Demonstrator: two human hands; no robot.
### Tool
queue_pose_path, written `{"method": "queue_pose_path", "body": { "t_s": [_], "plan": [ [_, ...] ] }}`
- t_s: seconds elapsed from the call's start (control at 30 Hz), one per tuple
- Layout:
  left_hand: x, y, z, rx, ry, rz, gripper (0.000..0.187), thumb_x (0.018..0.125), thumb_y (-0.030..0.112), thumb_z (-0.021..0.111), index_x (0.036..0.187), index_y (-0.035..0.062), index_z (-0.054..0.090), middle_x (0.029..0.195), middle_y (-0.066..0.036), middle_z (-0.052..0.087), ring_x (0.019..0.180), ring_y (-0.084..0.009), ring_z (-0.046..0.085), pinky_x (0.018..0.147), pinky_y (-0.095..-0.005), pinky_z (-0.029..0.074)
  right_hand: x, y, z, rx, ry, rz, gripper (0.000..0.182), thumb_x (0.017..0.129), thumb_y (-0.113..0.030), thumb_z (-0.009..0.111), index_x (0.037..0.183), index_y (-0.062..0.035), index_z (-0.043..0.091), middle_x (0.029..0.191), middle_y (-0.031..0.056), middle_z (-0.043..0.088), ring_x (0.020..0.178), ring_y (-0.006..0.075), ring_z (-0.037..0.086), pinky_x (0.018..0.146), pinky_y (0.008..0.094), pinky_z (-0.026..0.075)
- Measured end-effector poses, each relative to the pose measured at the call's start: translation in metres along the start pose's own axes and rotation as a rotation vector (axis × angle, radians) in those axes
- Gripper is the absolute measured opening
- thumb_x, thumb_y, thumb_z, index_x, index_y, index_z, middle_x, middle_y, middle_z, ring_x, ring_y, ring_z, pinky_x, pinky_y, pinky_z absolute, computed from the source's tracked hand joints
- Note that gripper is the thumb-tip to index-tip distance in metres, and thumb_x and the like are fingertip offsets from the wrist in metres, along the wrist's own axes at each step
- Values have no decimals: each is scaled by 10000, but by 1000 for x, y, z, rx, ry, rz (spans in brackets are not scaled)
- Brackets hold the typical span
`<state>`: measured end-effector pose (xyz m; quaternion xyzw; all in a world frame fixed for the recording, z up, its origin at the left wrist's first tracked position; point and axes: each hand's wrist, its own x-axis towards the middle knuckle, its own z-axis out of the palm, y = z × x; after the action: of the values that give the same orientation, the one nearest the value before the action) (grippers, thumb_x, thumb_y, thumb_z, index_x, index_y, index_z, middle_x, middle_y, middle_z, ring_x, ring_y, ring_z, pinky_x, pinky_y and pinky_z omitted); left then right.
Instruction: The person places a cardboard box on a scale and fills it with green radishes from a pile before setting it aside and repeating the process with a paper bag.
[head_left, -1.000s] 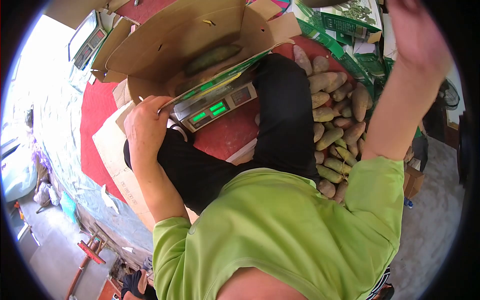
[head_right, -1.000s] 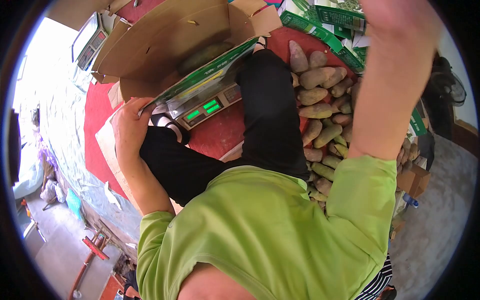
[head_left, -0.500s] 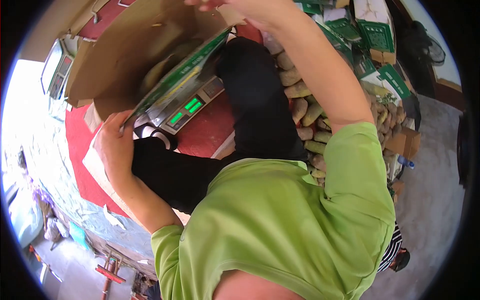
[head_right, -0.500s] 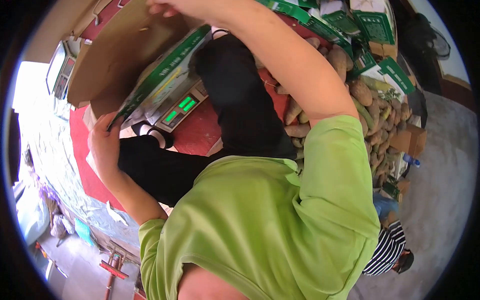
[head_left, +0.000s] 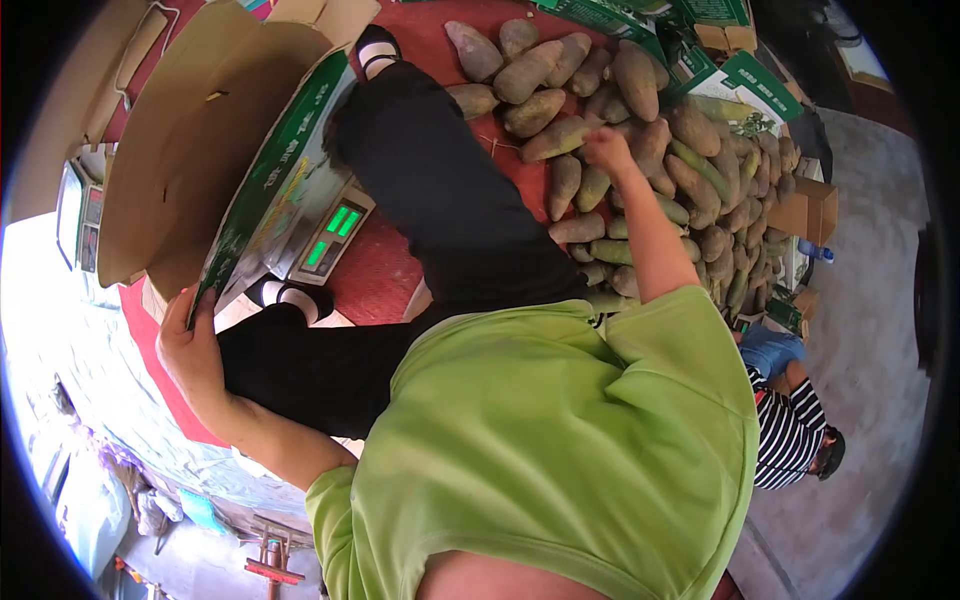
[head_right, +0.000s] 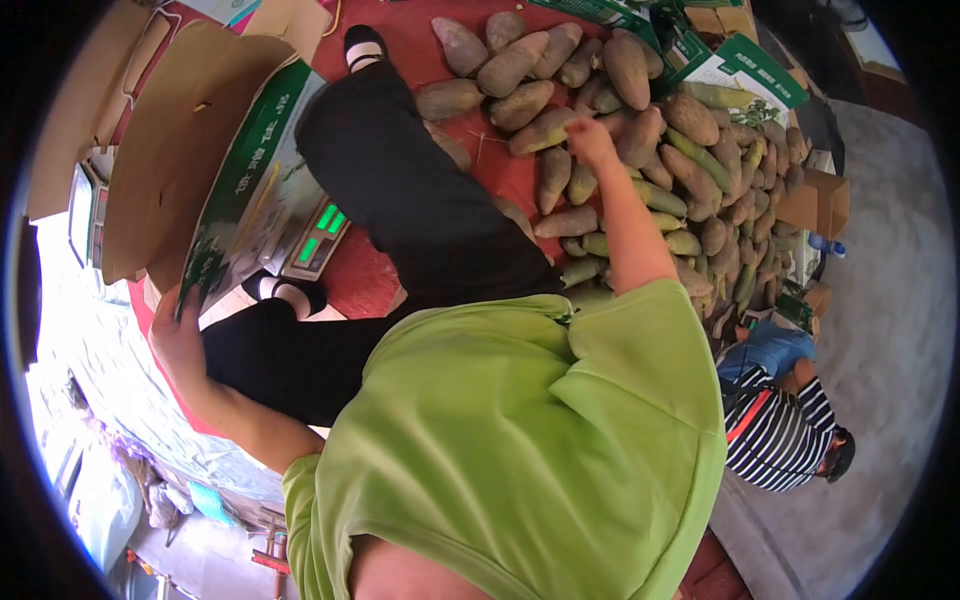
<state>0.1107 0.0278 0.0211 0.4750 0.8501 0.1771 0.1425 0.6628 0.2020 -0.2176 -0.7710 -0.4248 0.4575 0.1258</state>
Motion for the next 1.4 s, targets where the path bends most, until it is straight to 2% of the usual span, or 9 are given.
{"method": "queue_pose_path", "body": {
  "t_s": [0.07, 0.2, 0.33, 0.57, 0.67, 0.8, 0.9, 1.0, 1.4],
  "plan": [
    [1, -1, 2, -10, 4, -11, 166, 820, 93, 665, 960, 4, 669, 818, -96, 653, 759, -191, 612, 713, -275, 455, 27, 83, 0, -195, 84, -9, 181, 831, -136, 602, 1002, -83, 631, 769, 18, 615, 617, 131, 563, 500, 286, 448],
    [4, -11, 5, -47, 13, -19, 185, 828, 105, 673, 970, -14, 668, 833, -100, 673, 750, -167, 608, 723, -272, 459, 14, 145, -5, -172, 170, 214, 312, 845, -145, 591, 1152, -85, 580, 817, 79, 629, 621, 179, 572, 521, 331, 469],
    [6, -17, 6, -103, -8, -75, 194, 836, 108, 672, 979, -24, 666, 827, -98, 674, 751, -151, 600, 729, -267, 459, 8, 144, -15, -400, 213, 239, 531, 838, -154, 594, 1347, -144, 441, 935, 152, 641, 740, 241, 612, 614, 360, 509],
    [5, -8, 5, -118, -27, -101, 179, 845, 98, 661, 970, -31, 661, 857, -82, 670, 797, -136, 590, 755, -263, 453, 22, 112, -22, -717, 237, 25, 757, 834, -167, 590, 1472, -253, 193, 905, 185, 629, 641, 279, 581, 580, 387, 492],
    [4, -4, 5, -66, -4, -83, 177, 837, 98, 666, 955, -33, 657, 868, -87, 672, 806, -155, 599, 769, -265, 454, 25, 88, -22, -310, 53, 383, 891, 813, -305, 676, 1476, -352, 83, 920, 111, 592, 698, 225, 541, 597, 437, 489],
    [5, -3, 4, 30, 45, -52, 192, 801, 124, 702, 933, -11, 669, 907, -112, 683, 825, -196, 633, 784, -271, 464, 28, 86, -13, -310, 79, 346, 898, 787, -310, 709, 1469, -343, 126, 1025, 122, 597, 735, 242, 579, 609, 446, 497],
    [5, -2, 6, 4, 73, -42, 188, 787, 124, 713, 923, 0, 676, 889, -105, 681, 803, -191, 634, 767, -269, 468, 32, 87, -15, -261, 169, 325, 811, 758, -291, 738, 1414, -237, 263, 1115, 148, 588, 868, 301, 612, 700, 469, 502],
    [5, -1, 6, -35, 72, -2, 159, 777, 116, 714, 885, 5, 682, 810, -85, 655, 740, -168, 615, 725, -260, 464, 14, 73, -9, -350, 309, 143, 617, 722, -266, 764, 1185, -65, 409, 1132, 188, 578, 1040, 332, 580, 871, 409, 455],
    [2, 15, -2, 11, 45, 12, 114, 774, 106, 676, 869, 44, 689, 786, -79, 626, 750, -223, 610, 700, -295, 455, -43, 57, 19, -297, 312, -132, 571, 729, -205, 765, 1193, -112, 445, 1093, 169, 607, 1005, 359, 593, 853, 426, 450]
  ]
}}
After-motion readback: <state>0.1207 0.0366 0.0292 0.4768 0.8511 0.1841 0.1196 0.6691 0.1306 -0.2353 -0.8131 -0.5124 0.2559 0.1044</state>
